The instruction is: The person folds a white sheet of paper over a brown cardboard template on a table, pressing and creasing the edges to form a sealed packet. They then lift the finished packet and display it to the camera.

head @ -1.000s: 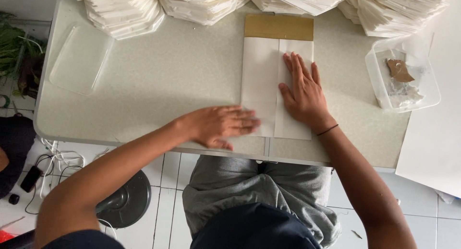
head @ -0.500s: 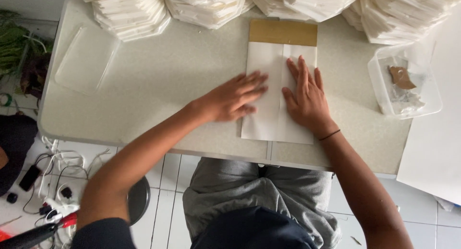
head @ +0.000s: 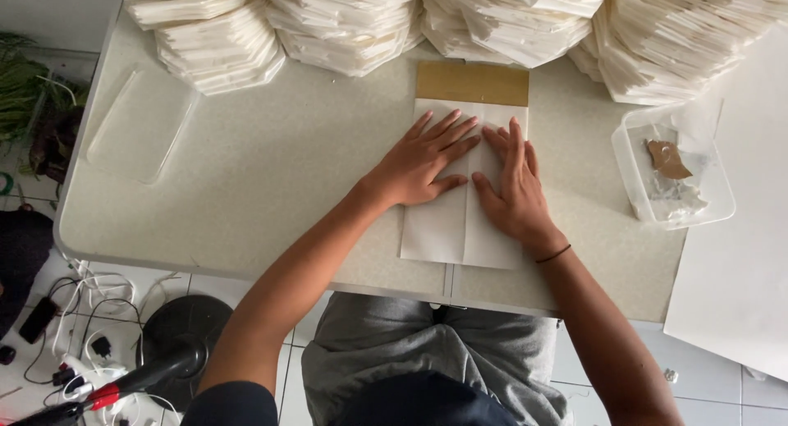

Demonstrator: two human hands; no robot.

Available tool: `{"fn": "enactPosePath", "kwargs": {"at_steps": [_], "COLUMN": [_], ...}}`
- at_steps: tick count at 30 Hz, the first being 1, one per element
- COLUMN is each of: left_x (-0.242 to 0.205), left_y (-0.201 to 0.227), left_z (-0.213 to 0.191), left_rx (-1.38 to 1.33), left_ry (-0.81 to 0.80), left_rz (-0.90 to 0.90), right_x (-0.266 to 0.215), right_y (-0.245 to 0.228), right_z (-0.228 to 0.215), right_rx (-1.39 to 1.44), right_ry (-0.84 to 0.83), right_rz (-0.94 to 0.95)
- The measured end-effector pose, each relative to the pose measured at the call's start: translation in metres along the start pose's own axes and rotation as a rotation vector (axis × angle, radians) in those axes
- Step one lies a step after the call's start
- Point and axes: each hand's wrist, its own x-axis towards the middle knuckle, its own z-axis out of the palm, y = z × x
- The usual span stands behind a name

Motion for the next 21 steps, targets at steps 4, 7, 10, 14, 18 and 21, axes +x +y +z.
{"fn": "enactPosePath", "kwargs": {"at_steps": [4,7,10,14,18,21], "left_x": [0.001,0.0,0.001,0.001,0.001,-0.001], "left_y": [0.001,0.004,0.004,-0.002,0.0,0.0], "left_z": [-0.003,-0.001,-0.005,0.003,0.003,0.003], "left_rx": [-0.032,-0.069,-0.052,-0.046,-0.068,-0.089], "left_ry": [-0.031,-0.051,-0.047,-0.037,-0.052,0.011], "left_rz": [-0.021,-0.035,-0.047,-0.072,-0.11,-0.07], "right_x": [0.0,-0.008,-0.015,-0.041,-0.071,-0.078], "right_y": [0.012,0.001,-0.029,-0.069,-0.07,-0.064], "right_z": [-0.004,-0.02,-0.043,-0.057,-0.048,-0.047], "right_rx": [0.184,0.203,0.111,-0.242,-0.404,-0.256], "right_ry": [0.053,0.08,-0.061,-0.443,-0.315,-0.044], "right_rz": [0.004,-0.049,0.062,0.094,-0.126,-0.214]}}
